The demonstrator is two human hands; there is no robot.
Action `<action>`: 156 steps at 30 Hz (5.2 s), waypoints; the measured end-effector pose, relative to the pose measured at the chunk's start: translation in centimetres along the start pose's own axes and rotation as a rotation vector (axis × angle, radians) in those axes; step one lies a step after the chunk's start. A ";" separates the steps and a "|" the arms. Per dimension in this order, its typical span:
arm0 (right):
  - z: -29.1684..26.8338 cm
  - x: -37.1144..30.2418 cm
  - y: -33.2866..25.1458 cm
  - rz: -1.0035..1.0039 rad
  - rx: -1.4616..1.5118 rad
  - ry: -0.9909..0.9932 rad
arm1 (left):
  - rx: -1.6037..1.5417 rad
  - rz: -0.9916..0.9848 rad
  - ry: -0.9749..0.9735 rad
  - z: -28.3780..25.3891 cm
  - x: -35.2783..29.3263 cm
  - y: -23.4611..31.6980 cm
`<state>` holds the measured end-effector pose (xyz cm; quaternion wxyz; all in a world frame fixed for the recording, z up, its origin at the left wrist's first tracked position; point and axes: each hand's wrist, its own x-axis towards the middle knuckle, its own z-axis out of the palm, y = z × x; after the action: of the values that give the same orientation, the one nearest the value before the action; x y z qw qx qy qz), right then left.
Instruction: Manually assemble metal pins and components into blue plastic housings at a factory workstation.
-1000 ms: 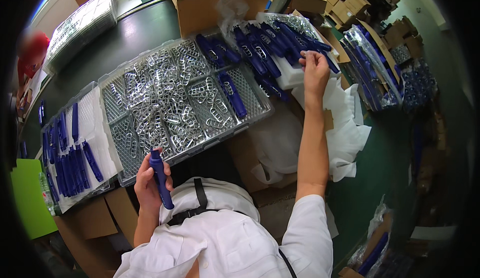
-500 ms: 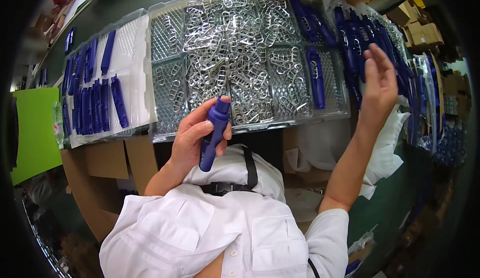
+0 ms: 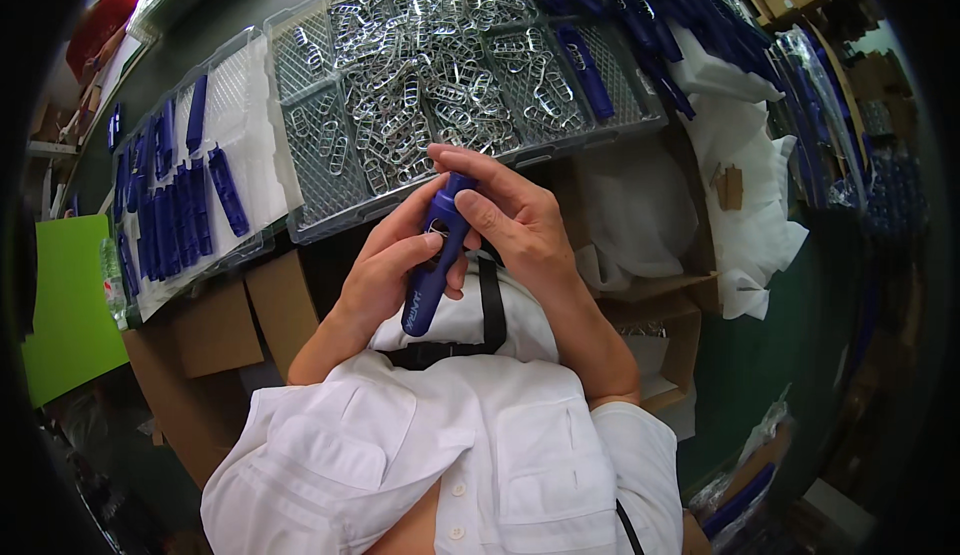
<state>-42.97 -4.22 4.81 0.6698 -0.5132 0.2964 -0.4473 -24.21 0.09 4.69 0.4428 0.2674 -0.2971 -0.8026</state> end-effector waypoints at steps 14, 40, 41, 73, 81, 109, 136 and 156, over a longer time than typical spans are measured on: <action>2.9 0.5 1.9 0.083 0.192 0.190 | 0.022 0.113 0.072 -2.4 -0.5 -1.2; -6.5 -0.1 -2.7 0.428 0.473 0.256 | 0.056 0.047 0.170 -1.5 -3.6 0.5; -8.4 2.0 -4.7 0.269 0.300 0.299 | 0.046 0.058 0.173 -1.9 -3.5 0.5; -2.0 11.2 2.0 -0.164 -1.609 -0.152 | -0.261 0.073 0.368 -6.1 -0.3 1.3; -4.6 13.3 2.2 -0.401 -1.509 -0.032 | -0.323 0.131 0.388 -5.5 1.2 1.3; -3.7 7.9 -1.3 -0.256 -0.115 0.210 | -0.009 0.278 0.320 -2.8 4.8 1.9; -1.0 8.2 -1.6 -0.225 -0.982 -0.078 | 0.043 0.061 0.216 -3.1 3.7 -0.1; -0.9 7.8 -0.4 -0.045 -0.726 0.029 | 0.336 0.105 0.352 -2.5 4.6 0.6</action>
<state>-40.55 -11.68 5.41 0.4298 -0.7177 0.4338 -0.3347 -24.29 -4.83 2.68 0.4784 0.4569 -0.3581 -0.6589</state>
